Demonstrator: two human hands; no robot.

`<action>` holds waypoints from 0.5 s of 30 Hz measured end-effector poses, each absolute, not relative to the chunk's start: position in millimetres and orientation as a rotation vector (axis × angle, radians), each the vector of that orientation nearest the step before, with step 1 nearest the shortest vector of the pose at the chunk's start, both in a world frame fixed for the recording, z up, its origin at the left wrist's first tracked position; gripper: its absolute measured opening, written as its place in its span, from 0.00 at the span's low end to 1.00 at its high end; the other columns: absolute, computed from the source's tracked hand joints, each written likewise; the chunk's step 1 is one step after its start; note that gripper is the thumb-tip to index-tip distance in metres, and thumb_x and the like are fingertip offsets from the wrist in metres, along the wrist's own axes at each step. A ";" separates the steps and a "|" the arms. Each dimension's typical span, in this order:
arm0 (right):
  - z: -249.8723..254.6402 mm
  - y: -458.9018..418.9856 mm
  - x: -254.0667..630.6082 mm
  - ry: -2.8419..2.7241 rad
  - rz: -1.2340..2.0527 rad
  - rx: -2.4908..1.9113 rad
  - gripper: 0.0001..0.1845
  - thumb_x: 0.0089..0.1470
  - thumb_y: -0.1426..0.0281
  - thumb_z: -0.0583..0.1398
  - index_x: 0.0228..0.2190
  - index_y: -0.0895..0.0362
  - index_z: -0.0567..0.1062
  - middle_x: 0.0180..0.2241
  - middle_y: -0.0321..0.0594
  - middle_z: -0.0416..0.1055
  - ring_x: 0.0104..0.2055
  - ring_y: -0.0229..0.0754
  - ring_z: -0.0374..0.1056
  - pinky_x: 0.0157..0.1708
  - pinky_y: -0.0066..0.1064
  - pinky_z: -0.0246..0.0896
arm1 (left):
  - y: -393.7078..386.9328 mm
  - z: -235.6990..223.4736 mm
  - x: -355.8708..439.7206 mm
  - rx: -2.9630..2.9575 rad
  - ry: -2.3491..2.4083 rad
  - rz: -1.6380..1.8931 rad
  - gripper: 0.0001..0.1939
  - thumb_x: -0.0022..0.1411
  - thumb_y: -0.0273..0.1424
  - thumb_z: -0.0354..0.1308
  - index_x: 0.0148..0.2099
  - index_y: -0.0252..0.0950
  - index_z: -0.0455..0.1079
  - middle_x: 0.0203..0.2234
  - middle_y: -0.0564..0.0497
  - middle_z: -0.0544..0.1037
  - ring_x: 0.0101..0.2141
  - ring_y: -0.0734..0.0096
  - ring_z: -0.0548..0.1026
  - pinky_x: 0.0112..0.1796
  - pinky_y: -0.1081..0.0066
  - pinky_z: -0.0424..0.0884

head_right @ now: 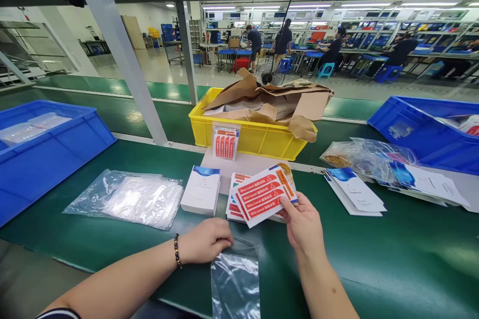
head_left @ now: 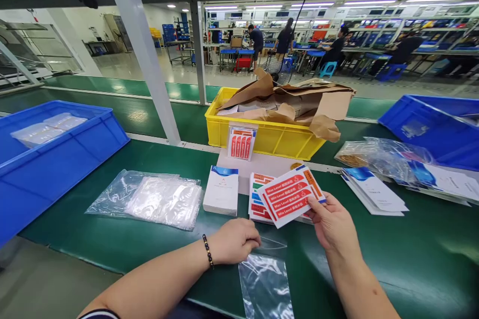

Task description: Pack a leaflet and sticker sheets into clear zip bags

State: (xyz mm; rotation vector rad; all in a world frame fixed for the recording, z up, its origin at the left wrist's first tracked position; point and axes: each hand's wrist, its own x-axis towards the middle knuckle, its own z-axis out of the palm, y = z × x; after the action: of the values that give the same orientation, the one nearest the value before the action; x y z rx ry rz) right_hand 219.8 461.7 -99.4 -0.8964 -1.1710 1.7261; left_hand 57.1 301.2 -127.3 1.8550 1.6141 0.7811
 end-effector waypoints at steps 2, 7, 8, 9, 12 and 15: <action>-101.1 456.6 217.1 -1.246 1.778 -0.908 0.19 0.36 0.66 0.67 0.33 0.56 0.69 0.28 0.37 0.73 0.25 0.40 0.69 0.25 0.32 0.68 | 301.4 -127.4 57.7 1.837 1.552 0.835 0.10 0.56 0.27 0.49 0.34 0.35 0.72 0.30 0.50 0.72 0.33 0.73 0.68 0.37 0.75 0.63; -107.3 456.0 221.3 -1.501 1.782 -0.941 0.22 0.38 0.64 0.65 0.37 0.57 0.69 0.31 0.40 0.74 0.29 0.43 0.70 0.26 0.32 0.67 | 302.5 -122.1 56.4 1.573 1.491 1.050 0.09 0.56 0.28 0.50 0.32 0.35 0.72 0.31 0.51 0.72 0.36 0.73 0.68 0.40 0.75 0.63; -107.7 457.8 223.4 -1.549 1.760 -0.950 0.21 0.39 0.63 0.65 0.36 0.58 0.69 0.31 0.41 0.74 0.29 0.43 0.70 0.26 0.32 0.67 | 302.6 -121.1 56.4 1.524 1.502 1.081 0.08 0.55 0.28 0.52 0.31 0.35 0.72 0.30 0.51 0.71 0.35 0.73 0.68 0.39 0.75 0.63; -107.9 459.5 225.3 -1.596 1.739 -0.957 0.21 0.39 0.62 0.65 0.36 0.58 0.69 0.31 0.42 0.74 0.29 0.43 0.70 0.26 0.32 0.66 | 302.6 -120.4 56.6 1.473 1.519 1.110 0.07 0.54 0.28 0.53 0.31 0.35 0.72 0.30 0.51 0.69 0.34 0.74 0.67 0.37 0.75 0.64; -107.8 462.0 228.4 -1.709 1.717 -0.969 0.21 0.40 0.60 0.64 0.35 0.59 0.69 0.30 0.42 0.73 0.27 0.42 0.69 0.25 0.31 0.65 | 302.4 -119.7 58.4 1.353 1.575 1.189 0.03 0.50 0.27 0.56 0.28 0.34 0.71 0.32 0.51 0.64 0.32 0.75 0.66 0.33 0.76 0.64; -108.2 458.5 226.1 -1.790 1.765 -0.960 0.19 0.40 0.59 0.64 0.34 0.58 0.70 0.29 0.40 0.73 0.28 0.42 0.69 0.26 0.31 0.65 | 302.3 -121.9 60.2 1.340 1.562 1.252 0.01 0.48 0.24 0.57 0.27 0.33 0.70 0.34 0.51 0.62 0.36 0.74 0.65 0.35 0.76 0.64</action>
State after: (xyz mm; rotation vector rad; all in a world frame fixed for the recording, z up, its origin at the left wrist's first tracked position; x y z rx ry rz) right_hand 226.1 458.5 -108.2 -0.9595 -1.7904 1.7655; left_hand 60.2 302.3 -121.9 1.3395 1.5623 1.2517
